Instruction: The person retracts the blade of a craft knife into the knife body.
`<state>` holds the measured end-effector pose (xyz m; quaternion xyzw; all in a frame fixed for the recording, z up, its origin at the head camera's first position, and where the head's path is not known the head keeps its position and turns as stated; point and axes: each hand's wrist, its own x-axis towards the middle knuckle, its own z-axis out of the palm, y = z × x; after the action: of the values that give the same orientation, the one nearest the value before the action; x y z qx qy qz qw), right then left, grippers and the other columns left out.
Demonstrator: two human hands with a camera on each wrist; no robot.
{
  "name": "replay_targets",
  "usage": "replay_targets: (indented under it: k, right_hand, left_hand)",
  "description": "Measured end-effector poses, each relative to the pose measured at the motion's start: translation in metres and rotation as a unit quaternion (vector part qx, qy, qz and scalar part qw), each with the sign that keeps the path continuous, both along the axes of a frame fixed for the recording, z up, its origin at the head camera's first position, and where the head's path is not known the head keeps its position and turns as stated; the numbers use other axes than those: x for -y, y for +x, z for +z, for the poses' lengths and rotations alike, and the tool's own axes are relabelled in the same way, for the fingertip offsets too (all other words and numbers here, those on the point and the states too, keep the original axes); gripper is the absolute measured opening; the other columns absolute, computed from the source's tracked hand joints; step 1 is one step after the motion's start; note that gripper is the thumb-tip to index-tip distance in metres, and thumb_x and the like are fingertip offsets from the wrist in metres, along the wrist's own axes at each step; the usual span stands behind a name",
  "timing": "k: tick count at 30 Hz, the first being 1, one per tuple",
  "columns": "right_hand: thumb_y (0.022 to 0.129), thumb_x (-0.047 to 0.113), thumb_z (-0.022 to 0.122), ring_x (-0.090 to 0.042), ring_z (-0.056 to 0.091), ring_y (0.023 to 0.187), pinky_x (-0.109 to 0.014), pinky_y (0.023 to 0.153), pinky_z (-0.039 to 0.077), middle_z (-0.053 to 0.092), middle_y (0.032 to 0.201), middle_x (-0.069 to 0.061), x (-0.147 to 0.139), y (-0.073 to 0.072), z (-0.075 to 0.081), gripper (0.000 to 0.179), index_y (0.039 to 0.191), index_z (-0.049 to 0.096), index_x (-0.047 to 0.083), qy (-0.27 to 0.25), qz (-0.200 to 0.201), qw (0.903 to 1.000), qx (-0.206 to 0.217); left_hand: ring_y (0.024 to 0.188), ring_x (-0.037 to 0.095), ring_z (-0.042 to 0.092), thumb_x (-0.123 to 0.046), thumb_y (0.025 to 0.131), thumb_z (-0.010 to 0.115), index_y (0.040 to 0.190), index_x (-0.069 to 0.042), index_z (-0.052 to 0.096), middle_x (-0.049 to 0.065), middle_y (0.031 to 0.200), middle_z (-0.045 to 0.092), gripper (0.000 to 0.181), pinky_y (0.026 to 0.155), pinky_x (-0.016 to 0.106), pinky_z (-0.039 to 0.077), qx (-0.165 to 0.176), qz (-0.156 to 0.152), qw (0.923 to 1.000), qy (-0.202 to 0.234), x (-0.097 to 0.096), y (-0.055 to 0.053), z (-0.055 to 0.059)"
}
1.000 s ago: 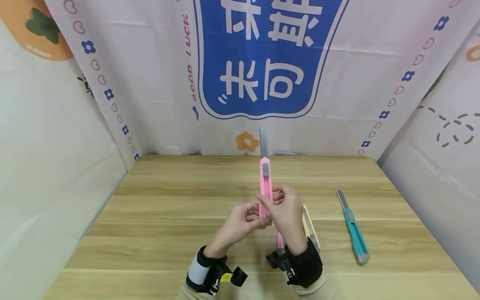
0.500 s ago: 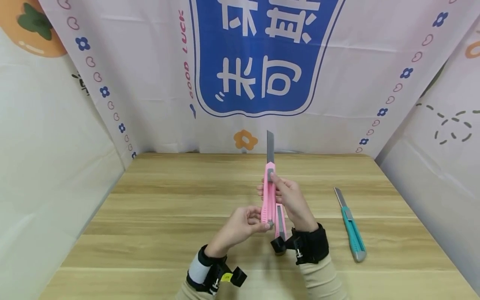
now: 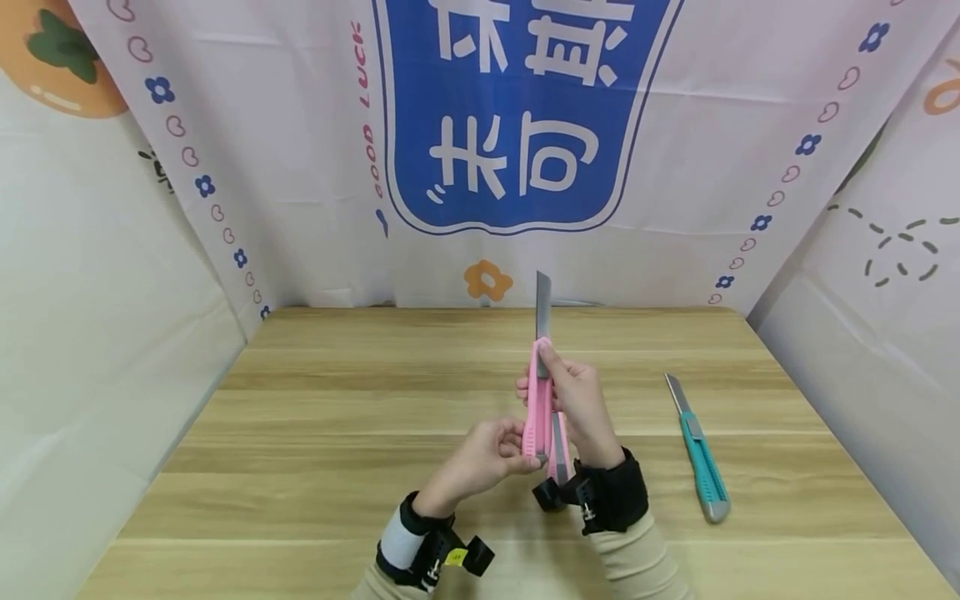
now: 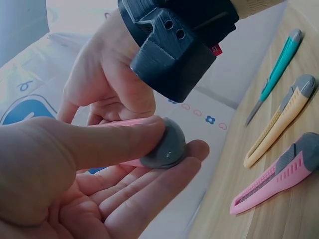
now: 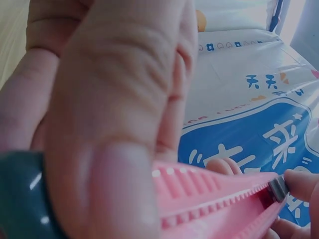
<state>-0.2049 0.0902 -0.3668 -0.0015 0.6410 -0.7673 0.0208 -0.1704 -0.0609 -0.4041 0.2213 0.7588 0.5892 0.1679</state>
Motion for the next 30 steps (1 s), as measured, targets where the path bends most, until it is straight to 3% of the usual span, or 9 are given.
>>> replay_targets:
  k: [8, 16, 22, 26, 30]
  right_hand:
    - [0.092, 0.038, 0.055, -0.013, 0.069, 0.059, -0.024, 0.057, 0.063, 0.07, 0.058, 0.002, 0.003, -0.001, -0.0009, 0.042, 0.073, 0.062, 0.001, -0.012, -0.019, 0.9997, -0.013]
    - [0.095, 0.027, 0.055, -0.013, 0.069, 0.06, -0.022, 0.058, 0.062, 0.07, 0.059, 0.003, 0.0009, -0.0007, -0.0001, 0.039, 0.081, 0.061, -0.008, -0.014, -0.012, 0.999, -0.04]
    - [0.093, 0.024, 0.057, -0.013, 0.069, 0.062, -0.022, 0.06, 0.063, 0.071, 0.062, 0.003, 0.0001, 0.0014, 0.0002, 0.039, 0.094, 0.06, -0.015, -0.027, 0.002, 0.9994, -0.024]
    - [0.092, 0.029, 0.058, -0.014, 0.07, 0.065, -0.025, 0.065, 0.063, 0.072, 0.065, 0.001, 0.0004, 0.0022, 0.0006, 0.038, 0.09, 0.062, -0.009, -0.038, -0.005, 0.9992, -0.015]
    - [0.092, 0.034, 0.057, -0.016, 0.07, 0.068, -0.028, 0.069, 0.063, 0.073, 0.068, -0.001, 0.0002, 0.0021, 0.0004, 0.039, 0.088, 0.063, -0.005, -0.041, -0.002, 0.9991, -0.006]
  left_hand:
    - [0.081, 0.036, 0.068, 0.003, 0.08, 0.068, 0.106, 0.012, 0.058, 0.026, 0.093, 0.067, 0.03, 0.076, 0.044, 0.062, 0.001, -0.01, 0.9999, 0.004, -0.002, 0.0022, 0.0009]
    - [0.079, 0.03, 0.069, 0.003, 0.08, 0.068, 0.107, 0.012, 0.06, 0.026, 0.093, 0.067, 0.03, 0.072, 0.031, 0.063, 0.003, -0.011, 0.9999, 0.013, -0.0035, 0.0029, -0.0002]
    - [0.081, 0.034, 0.068, 0.005, 0.08, 0.066, 0.108, 0.014, 0.059, 0.029, 0.093, 0.067, 0.03, 0.074, 0.033, 0.063, 0.012, -0.016, 0.9997, 0.014, -0.0036, 0.0037, 0.0014]
    - [0.083, 0.039, 0.067, 0.006, 0.081, 0.065, 0.11, 0.014, 0.058, 0.029, 0.093, 0.067, 0.031, 0.075, 0.036, 0.063, 0.009, -0.014, 0.9997, 0.017, -0.0024, 0.0036, 0.0034]
    - [0.083, 0.038, 0.067, 0.005, 0.081, 0.065, 0.11, 0.013, 0.059, 0.028, 0.093, 0.067, 0.031, 0.073, 0.03, 0.063, 0.002, -0.01, 0.9999, 0.01, -0.002, 0.003, 0.0039]
